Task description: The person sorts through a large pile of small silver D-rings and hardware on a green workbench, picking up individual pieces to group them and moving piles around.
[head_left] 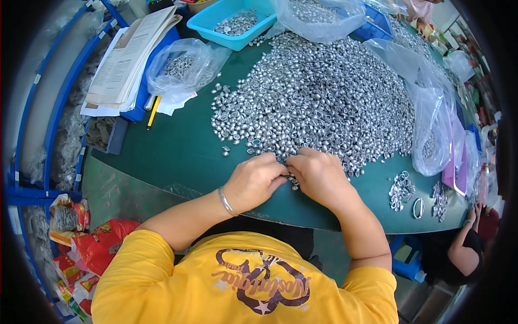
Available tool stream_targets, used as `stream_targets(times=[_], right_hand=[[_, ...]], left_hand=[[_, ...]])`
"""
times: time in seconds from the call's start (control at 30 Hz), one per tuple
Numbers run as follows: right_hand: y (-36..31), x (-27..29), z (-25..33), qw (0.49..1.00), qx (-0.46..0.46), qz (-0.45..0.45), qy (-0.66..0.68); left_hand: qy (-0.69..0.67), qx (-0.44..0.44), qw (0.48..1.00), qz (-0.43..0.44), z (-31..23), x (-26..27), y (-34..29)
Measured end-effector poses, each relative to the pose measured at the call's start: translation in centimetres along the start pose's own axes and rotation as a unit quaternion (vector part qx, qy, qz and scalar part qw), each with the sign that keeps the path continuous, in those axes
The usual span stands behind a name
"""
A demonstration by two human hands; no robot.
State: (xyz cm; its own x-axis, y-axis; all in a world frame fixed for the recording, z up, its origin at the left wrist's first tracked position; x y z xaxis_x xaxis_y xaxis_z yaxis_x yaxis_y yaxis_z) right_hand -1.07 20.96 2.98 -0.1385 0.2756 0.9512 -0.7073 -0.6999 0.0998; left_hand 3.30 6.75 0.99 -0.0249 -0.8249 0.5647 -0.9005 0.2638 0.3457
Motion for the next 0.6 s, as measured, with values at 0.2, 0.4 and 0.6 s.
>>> stream_targets(times=[0.2,0.4,0.6], right_hand=[[-0.4,-0.1,0.3,1.0,0.012,-0.006,-0.026],[-0.2,-0.1,-4.5,0.743,-0.191,-0.015,0.642],[1.6,-0.5,-0.7,0.964,0.01,-0.155,0.216]], left_hand=[[0.059,-0.044,0.997,-0.025,0.2,-0.3,-0.2],[-0.611,0.288,0.731,-0.096,2.4,2.3,-0.1],[-0.656,0.26,0.699,-0.116,4.8,5.6,-0.2]])
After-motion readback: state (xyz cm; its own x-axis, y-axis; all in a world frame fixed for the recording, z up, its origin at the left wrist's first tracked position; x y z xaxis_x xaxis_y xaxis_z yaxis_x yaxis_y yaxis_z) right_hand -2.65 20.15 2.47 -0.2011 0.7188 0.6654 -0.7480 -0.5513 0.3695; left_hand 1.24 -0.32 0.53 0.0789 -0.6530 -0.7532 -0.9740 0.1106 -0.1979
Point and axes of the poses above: each hand's wrist, its own y-axis towards the middle knuckle, its own x-axis out of the back of the hand, z = x × y, the point moved 3 cm from there along y, towards the middle knuckle, and after that the axes turned 7 degrees about -y, right-handed, at the moved point
